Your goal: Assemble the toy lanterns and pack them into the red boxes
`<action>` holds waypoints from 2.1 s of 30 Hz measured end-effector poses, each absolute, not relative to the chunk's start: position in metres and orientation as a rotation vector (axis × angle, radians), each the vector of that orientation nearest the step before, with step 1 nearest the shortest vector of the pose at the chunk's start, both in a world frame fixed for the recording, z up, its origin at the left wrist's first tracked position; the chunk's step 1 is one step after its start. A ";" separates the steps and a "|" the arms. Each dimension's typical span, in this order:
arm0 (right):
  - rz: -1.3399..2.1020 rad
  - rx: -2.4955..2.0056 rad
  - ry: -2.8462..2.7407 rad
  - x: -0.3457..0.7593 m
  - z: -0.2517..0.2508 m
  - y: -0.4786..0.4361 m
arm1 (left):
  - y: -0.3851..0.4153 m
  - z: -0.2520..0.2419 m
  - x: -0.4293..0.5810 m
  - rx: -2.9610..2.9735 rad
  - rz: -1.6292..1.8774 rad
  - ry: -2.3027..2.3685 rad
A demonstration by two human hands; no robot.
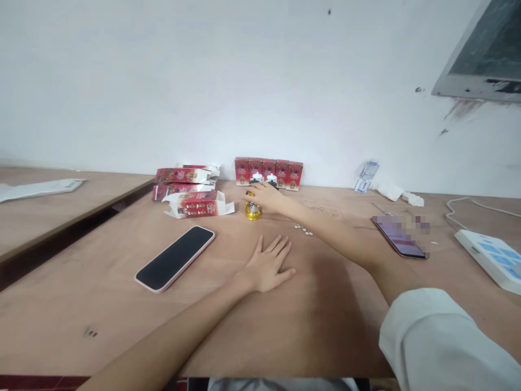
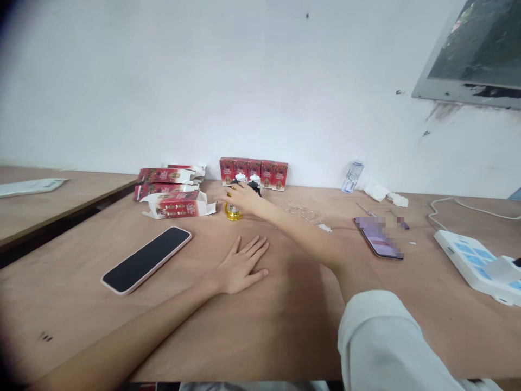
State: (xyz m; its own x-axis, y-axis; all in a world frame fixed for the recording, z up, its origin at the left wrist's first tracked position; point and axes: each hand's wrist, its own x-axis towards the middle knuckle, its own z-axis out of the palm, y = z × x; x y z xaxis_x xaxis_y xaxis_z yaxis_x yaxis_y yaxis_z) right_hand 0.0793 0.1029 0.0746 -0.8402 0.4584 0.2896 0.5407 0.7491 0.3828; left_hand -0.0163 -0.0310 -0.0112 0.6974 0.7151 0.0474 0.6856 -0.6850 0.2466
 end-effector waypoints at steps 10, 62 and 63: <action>0.091 -0.986 -2.140 0.137 0.039 0.051 | -0.020 -0.012 -0.018 2.219 0.637 1.225; -0.460 -0.674 -1.902 0.167 -0.009 -0.065 | -0.026 -0.005 -0.022 2.636 1.051 0.918; -0.485 -0.689 -1.899 0.168 -0.010 -0.063 | -0.026 -0.004 -0.021 2.642 1.038 0.919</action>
